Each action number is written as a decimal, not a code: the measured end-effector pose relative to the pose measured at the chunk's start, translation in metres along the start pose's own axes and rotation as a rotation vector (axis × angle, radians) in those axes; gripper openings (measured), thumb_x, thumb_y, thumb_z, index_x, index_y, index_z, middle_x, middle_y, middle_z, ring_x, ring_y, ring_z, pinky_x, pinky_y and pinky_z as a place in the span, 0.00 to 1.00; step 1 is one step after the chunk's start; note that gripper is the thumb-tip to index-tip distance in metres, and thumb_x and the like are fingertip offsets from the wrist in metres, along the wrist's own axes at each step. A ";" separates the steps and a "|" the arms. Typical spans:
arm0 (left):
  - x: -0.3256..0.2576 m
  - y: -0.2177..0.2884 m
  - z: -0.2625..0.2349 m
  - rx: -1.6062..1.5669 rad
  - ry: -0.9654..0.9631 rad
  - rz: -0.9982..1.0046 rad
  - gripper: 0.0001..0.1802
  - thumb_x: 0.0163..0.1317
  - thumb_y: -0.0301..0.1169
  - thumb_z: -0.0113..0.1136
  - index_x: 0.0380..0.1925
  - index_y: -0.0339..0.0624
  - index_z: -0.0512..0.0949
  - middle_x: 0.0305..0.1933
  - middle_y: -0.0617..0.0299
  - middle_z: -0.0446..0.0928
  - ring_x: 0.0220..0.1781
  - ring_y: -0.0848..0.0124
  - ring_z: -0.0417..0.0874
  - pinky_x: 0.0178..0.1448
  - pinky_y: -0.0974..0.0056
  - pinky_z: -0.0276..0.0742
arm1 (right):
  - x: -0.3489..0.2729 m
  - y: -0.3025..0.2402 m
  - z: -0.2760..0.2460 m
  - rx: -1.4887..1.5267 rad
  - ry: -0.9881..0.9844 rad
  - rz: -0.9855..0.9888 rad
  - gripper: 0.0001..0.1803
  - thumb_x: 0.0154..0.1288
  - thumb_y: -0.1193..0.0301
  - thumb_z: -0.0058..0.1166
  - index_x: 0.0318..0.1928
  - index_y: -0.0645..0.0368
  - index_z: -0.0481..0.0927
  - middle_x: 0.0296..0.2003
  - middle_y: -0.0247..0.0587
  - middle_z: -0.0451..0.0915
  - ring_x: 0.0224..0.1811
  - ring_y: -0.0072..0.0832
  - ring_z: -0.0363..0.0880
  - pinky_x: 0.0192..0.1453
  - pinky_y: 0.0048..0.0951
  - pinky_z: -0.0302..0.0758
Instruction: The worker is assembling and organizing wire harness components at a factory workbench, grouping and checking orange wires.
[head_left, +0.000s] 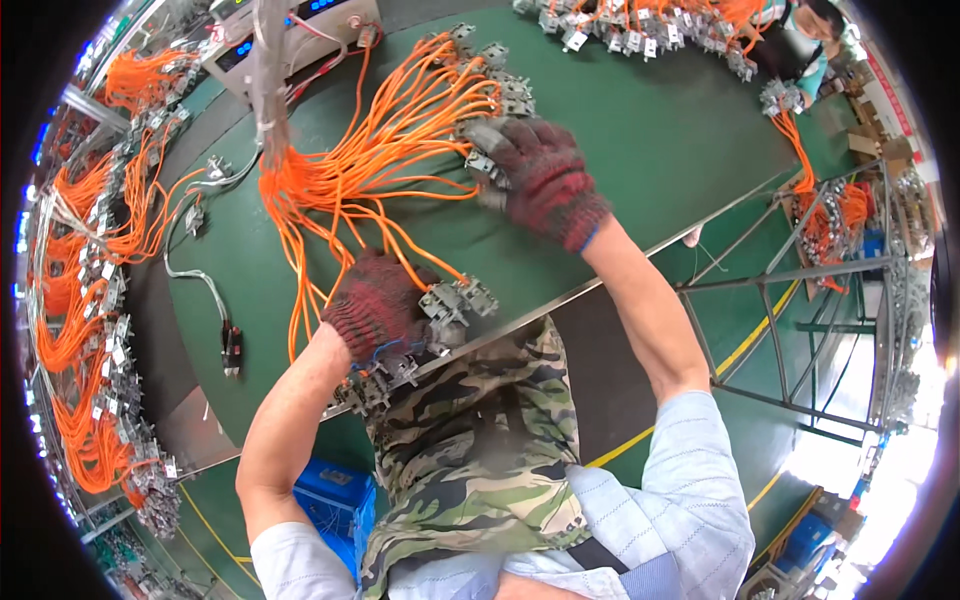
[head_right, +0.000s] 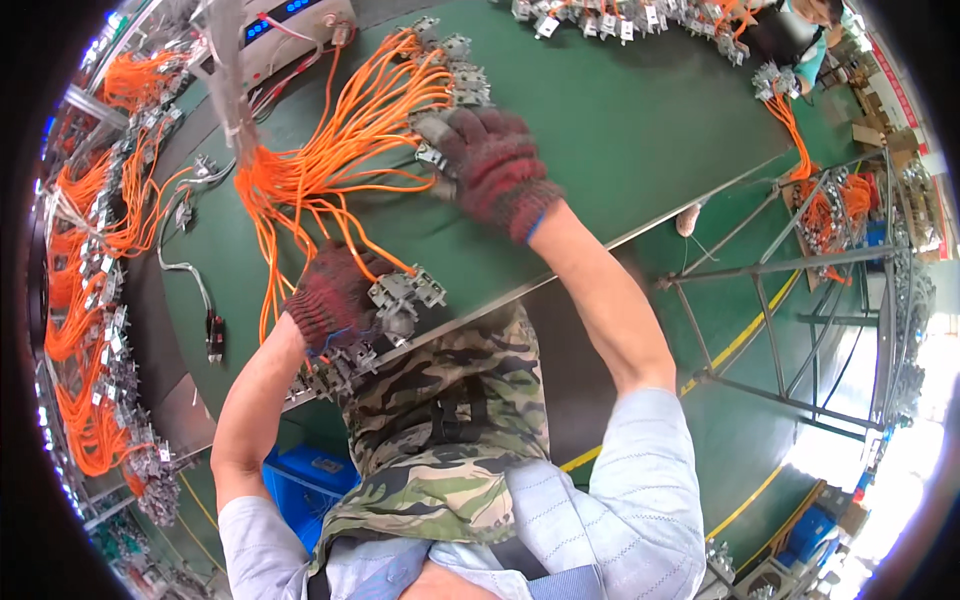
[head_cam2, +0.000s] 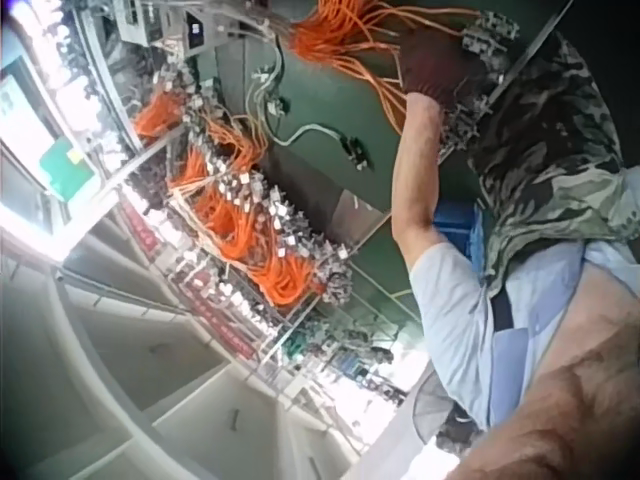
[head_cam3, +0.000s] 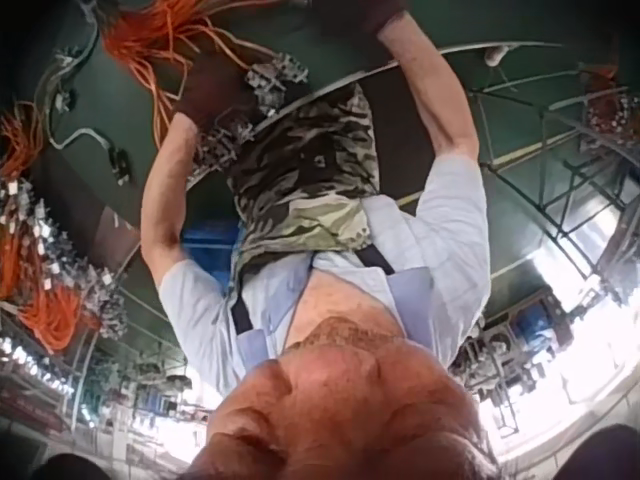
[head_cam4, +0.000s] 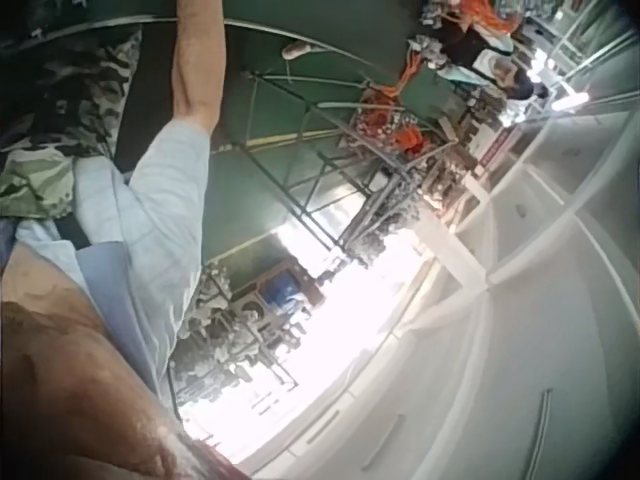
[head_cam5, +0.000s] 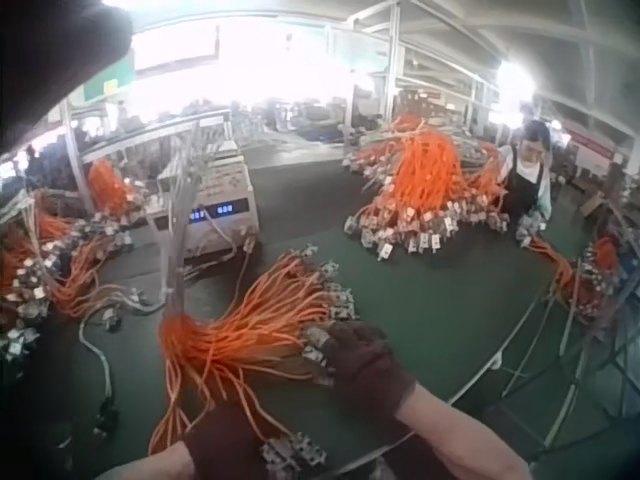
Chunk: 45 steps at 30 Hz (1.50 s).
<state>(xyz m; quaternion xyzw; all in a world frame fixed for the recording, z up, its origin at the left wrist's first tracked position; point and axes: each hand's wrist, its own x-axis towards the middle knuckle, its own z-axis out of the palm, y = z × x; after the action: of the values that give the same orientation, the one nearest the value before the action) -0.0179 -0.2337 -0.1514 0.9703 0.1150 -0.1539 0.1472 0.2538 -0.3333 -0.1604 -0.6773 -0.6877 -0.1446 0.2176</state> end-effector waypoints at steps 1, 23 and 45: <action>-0.002 -0.003 0.008 0.057 0.110 0.029 0.29 0.54 0.45 0.67 0.58 0.56 0.86 0.54 0.51 0.87 0.60 0.53 0.86 0.70 0.47 0.74 | -0.007 -0.005 -0.008 0.007 -0.030 -0.013 0.41 0.62 0.51 0.71 0.73 0.46 0.74 0.65 0.45 0.77 0.68 0.50 0.76 0.72 0.54 0.72; -0.013 -0.002 0.008 -0.026 0.154 0.062 0.22 0.53 0.43 0.72 0.48 0.52 0.87 0.46 0.56 0.86 0.56 0.54 0.85 0.70 0.48 0.73 | -0.027 -0.076 -0.018 0.724 -0.101 0.152 0.15 0.55 0.75 0.69 0.46 0.56 0.90 0.32 0.44 0.87 0.34 0.39 0.90 0.40 0.35 0.85; 0.103 0.002 -0.022 0.159 0.448 -0.113 0.10 0.61 0.39 0.69 0.41 0.53 0.90 0.46 0.54 0.88 0.54 0.50 0.88 0.60 0.44 0.81 | -0.020 -0.033 0.001 0.256 0.231 0.259 0.30 0.62 0.63 0.73 0.66 0.49 0.82 0.56 0.50 0.82 0.60 0.51 0.81 0.62 0.49 0.80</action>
<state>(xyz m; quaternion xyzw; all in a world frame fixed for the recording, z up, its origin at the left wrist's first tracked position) 0.0835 -0.2100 -0.1648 0.9807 0.1866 0.0486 0.0322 0.2201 -0.3512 -0.1682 -0.7058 -0.5783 -0.1034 0.3960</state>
